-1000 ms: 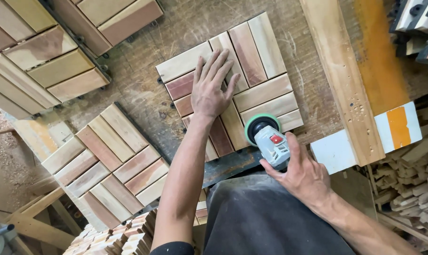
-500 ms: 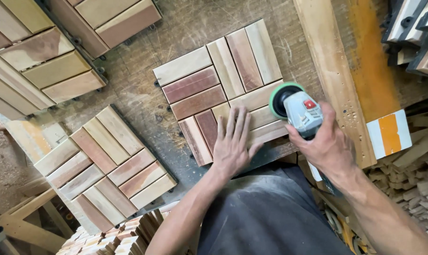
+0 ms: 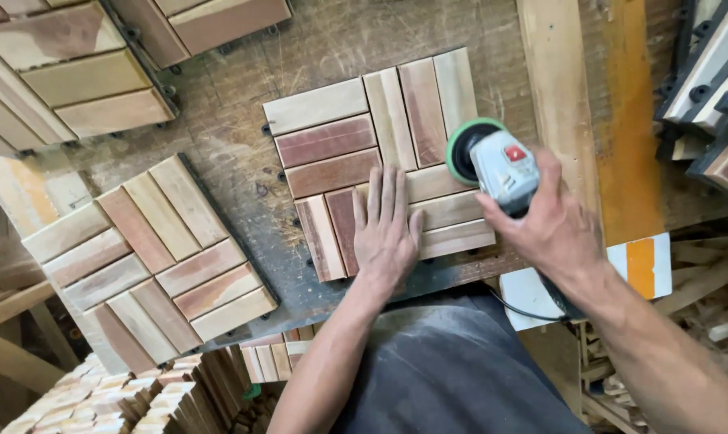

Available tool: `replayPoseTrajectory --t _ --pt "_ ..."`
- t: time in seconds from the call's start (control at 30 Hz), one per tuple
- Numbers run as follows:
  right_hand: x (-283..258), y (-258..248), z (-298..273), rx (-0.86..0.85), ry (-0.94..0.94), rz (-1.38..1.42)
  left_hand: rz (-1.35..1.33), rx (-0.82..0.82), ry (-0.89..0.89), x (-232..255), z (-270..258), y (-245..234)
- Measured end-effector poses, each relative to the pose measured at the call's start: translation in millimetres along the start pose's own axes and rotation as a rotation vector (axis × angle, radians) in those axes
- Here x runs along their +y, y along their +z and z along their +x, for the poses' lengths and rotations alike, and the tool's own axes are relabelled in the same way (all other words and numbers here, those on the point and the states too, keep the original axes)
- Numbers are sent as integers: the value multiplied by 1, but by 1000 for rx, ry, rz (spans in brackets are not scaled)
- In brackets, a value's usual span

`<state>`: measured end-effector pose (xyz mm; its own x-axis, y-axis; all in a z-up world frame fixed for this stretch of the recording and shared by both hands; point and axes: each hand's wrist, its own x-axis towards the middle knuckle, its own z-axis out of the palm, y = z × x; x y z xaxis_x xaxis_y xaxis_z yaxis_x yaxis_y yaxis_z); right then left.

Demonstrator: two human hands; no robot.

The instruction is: The person uses a handheld orbital sander to smooth the surface of a wooden block composed of multiple smaller pieces arranged in a pattern. The person holds the block steady with one hand while moving the sander across the surface with the other hand.

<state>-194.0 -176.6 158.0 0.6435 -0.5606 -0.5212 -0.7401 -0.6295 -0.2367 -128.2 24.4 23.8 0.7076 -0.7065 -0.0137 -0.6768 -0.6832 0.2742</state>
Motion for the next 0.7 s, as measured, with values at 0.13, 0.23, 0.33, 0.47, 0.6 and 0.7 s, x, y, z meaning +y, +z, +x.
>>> replayPoseTrajectory --t 0.13,0.23,0.33,0.47,0.6,0.7 --pt "40 40 -40 -34 -91 30 108 -25 -21 -10 52 2" --pt "57 54 -58 200 -292 -198 185 -85 -36 -9 74 -1" --pt "47 38 -38 3 34 15 199 -73 -67 -5 68 -4" --pt "23 4 9 -32 -119 -27 74 -7 -27 17 18 0" --pt "3 -14 65 132 -276 -41 74 -130 147 26 -25 -4" --pt "-19 -29 89 105 -252 -77 32 -25 271 17 -32 -13"
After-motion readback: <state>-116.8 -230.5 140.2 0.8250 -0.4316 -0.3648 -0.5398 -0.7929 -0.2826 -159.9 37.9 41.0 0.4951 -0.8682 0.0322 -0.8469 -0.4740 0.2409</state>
